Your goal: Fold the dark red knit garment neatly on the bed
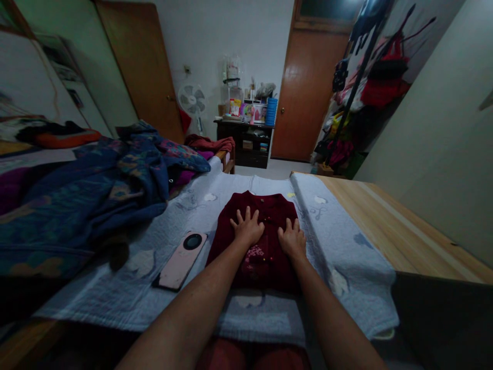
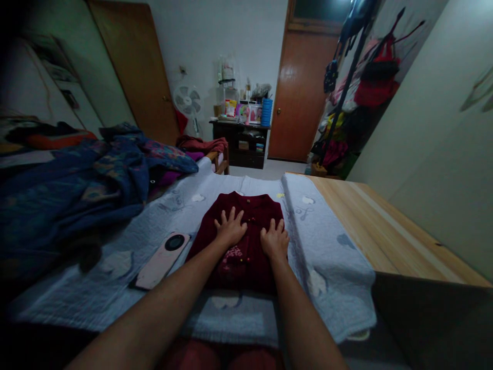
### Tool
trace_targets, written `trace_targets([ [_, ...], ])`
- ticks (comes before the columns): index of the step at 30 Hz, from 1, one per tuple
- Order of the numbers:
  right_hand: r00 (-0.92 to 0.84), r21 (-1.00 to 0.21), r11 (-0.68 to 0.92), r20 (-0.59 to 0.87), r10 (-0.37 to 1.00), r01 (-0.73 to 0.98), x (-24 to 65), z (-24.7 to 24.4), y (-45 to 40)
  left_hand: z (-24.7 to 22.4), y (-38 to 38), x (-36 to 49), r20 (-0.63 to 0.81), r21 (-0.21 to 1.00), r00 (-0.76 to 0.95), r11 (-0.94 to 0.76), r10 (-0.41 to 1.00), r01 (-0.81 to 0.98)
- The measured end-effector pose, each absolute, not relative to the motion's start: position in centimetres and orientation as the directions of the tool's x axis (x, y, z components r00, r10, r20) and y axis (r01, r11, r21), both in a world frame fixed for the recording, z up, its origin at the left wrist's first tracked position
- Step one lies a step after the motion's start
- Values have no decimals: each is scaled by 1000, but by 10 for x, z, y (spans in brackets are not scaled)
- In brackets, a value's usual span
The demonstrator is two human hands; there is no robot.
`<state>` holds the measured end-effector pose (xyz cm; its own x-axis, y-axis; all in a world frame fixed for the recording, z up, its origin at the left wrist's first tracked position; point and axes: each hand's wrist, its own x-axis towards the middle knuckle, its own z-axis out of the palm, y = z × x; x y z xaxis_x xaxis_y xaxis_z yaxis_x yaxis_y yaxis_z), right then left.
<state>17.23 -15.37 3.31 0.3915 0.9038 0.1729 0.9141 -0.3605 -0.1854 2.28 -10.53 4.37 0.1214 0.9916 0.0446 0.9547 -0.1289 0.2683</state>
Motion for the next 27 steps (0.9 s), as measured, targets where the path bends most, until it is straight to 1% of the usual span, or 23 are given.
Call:
trace_targets([
  [12,384,-179,-356,155,910,917,172,35,-157,41,-104,23,56,273,125,-136,991,952],
  [17,389,-172,-361,179,903,917,172,33,-155,43,-104,23,48,292,121,-130,992,948],
  [27,381,-173,-351,190,905,920,173,33,-155,42,-104,23,53,293,115,-126,992,948],
])
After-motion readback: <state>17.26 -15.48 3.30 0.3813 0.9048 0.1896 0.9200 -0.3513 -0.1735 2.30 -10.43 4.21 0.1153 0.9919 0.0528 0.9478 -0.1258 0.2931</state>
